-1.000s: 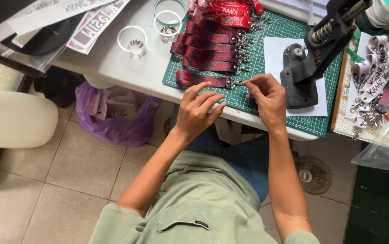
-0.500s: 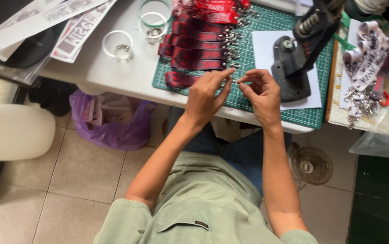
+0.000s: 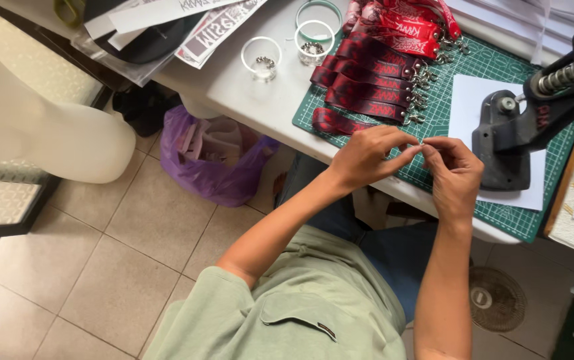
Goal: The person assembles branded lanyard keychains by attaching metal swivel hooks and rings to the ends of red and black straps. They repeatedly pick up straps and hardware, connect the components by hand, and use a handheld press tool to secure the attachments. Completed keychains are placed on a green cutting mat on the workbench.
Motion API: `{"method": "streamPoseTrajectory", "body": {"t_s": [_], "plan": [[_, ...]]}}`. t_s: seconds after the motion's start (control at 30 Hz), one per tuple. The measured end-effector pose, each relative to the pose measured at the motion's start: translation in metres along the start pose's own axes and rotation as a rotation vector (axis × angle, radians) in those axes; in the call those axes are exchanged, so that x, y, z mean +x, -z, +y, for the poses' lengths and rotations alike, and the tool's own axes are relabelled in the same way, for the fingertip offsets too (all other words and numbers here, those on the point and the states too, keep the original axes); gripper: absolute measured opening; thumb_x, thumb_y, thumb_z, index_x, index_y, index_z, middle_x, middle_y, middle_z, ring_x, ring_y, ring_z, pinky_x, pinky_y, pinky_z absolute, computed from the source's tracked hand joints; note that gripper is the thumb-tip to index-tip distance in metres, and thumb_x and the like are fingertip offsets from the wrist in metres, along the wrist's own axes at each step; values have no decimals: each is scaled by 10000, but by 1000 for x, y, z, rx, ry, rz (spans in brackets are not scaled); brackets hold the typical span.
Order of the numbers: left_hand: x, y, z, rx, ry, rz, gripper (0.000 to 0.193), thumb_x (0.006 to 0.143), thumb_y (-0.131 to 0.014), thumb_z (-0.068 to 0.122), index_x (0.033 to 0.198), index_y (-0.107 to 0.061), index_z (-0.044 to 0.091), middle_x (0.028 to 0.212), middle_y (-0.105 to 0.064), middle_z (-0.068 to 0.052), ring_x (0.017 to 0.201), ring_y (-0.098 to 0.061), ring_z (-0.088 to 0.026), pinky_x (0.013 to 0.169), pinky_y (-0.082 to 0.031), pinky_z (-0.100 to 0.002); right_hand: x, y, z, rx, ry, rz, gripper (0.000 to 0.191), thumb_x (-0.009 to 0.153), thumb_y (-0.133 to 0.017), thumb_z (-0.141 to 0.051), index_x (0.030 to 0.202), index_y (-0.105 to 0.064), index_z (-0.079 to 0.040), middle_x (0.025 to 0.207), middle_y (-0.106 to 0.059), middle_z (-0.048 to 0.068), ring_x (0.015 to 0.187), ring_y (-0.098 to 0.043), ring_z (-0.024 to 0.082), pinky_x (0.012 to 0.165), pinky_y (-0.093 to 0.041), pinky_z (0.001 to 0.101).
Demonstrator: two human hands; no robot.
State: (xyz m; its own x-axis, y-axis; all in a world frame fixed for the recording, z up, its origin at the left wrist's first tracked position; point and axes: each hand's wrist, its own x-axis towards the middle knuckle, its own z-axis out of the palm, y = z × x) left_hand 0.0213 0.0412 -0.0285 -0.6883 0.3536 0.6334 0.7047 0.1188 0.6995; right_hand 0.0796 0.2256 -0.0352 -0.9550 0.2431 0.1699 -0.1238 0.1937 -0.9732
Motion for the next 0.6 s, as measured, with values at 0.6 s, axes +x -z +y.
{"method": "streamPoseTrajectory", "body": {"t_s": [0.6], "plan": [[-10,-25,-5,446,-359,-51,372,941,-765,207,666,-534,106,648,-508,-24,616,-550,-186,562,-466,-324,5,18,2,185,-69,80,100,1021,-696,-69,1109,-705,-23,957,-728,36,745,-595,50,647,-450,180]]}}
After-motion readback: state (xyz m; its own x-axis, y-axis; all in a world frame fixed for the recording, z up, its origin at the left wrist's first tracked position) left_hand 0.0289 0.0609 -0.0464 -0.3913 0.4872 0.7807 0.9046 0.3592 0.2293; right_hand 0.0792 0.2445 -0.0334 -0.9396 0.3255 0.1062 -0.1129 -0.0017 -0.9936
